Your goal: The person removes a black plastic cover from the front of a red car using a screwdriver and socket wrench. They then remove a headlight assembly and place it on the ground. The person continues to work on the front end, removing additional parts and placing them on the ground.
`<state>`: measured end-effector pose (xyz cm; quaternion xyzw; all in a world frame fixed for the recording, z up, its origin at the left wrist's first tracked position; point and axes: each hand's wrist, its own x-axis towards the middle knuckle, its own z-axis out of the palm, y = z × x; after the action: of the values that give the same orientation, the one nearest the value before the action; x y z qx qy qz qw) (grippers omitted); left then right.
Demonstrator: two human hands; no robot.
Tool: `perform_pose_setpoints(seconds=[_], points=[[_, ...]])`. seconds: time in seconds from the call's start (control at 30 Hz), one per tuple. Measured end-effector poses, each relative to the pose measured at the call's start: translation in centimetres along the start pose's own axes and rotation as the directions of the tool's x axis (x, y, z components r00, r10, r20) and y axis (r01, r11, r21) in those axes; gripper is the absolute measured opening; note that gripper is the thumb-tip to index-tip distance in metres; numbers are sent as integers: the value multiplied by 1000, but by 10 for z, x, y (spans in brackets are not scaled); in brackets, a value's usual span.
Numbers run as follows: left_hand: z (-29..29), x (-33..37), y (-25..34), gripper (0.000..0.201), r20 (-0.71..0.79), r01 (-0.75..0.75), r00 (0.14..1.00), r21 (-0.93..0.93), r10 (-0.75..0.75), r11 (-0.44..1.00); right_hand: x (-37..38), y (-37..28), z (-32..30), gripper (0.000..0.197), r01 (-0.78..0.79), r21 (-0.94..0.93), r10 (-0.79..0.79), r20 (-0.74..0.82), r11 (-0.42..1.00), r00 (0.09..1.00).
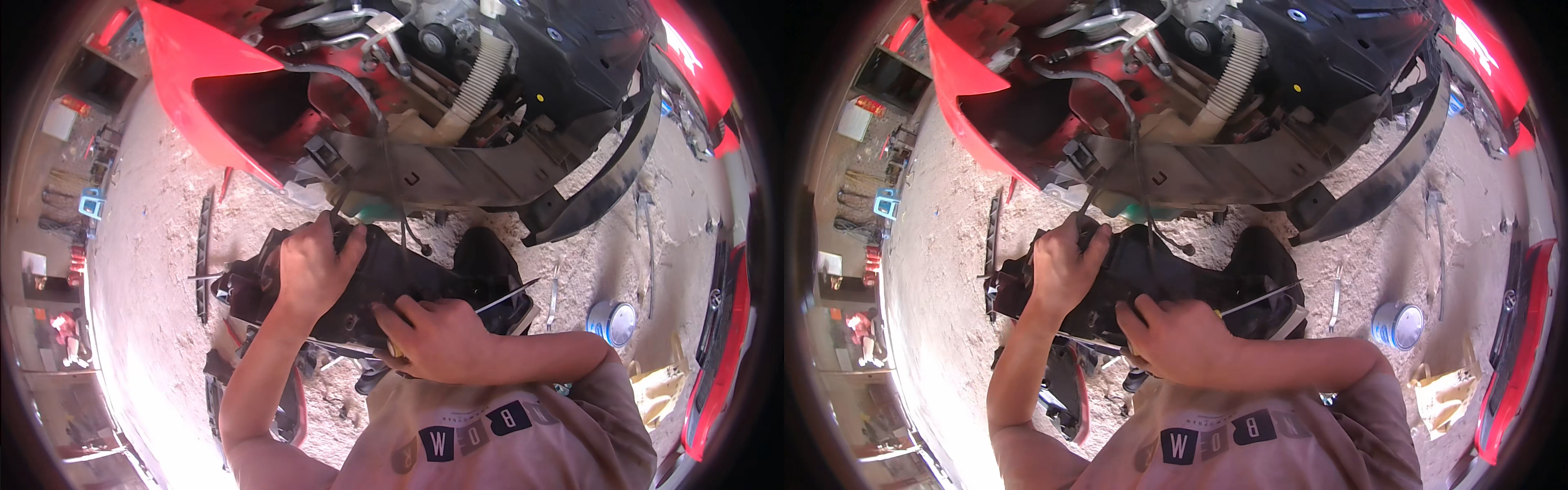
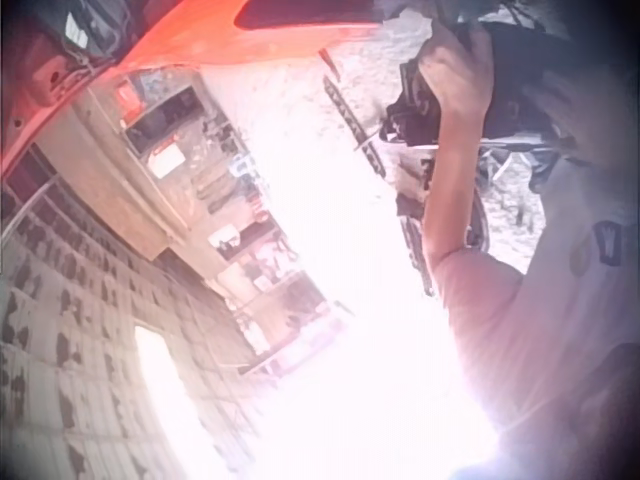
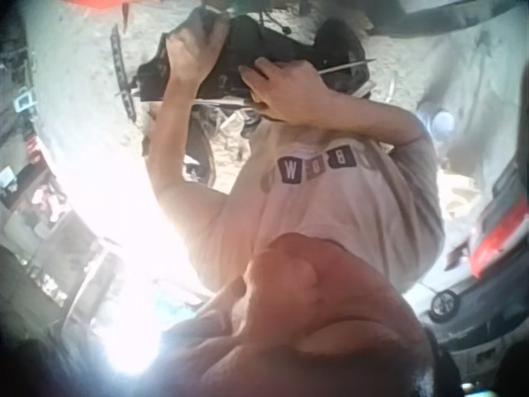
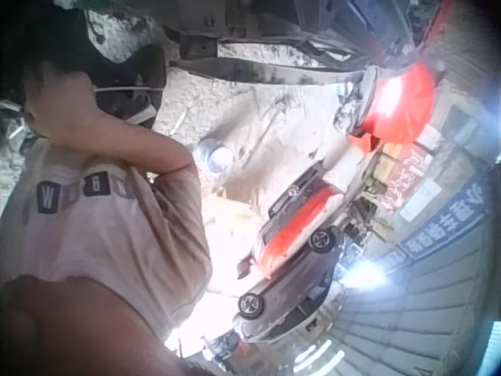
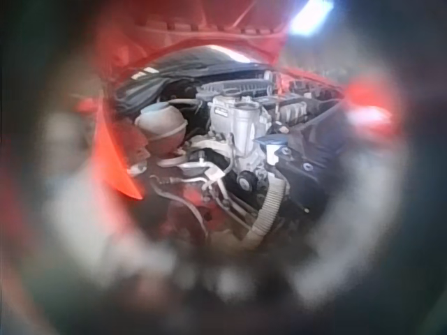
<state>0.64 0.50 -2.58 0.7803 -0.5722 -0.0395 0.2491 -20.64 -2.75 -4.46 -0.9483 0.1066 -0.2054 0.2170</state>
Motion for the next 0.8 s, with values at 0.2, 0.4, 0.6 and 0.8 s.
perform_pose_setpoints(seconds=[0.2,0.4,0.6,0.8], points=[[-19,7,-11,27,2,22,1000,-139,-22,990,3,-17,4,56,45,-5,-45,75,999,996],[-53,-9,-12,45,-143,17,989,-24,-21,1000,1,-23,13,53,228,-5,-227,80,974,971],[-101,-113,-52,38,-653,205,729,-77,-205,976,-3,-20,0,47,209,60,-214,114,976,970],[-65,-260,-106,54,-588,105,67,-799,-806,592,9,-21,-14,39,102,173,-105,8,980,994]])
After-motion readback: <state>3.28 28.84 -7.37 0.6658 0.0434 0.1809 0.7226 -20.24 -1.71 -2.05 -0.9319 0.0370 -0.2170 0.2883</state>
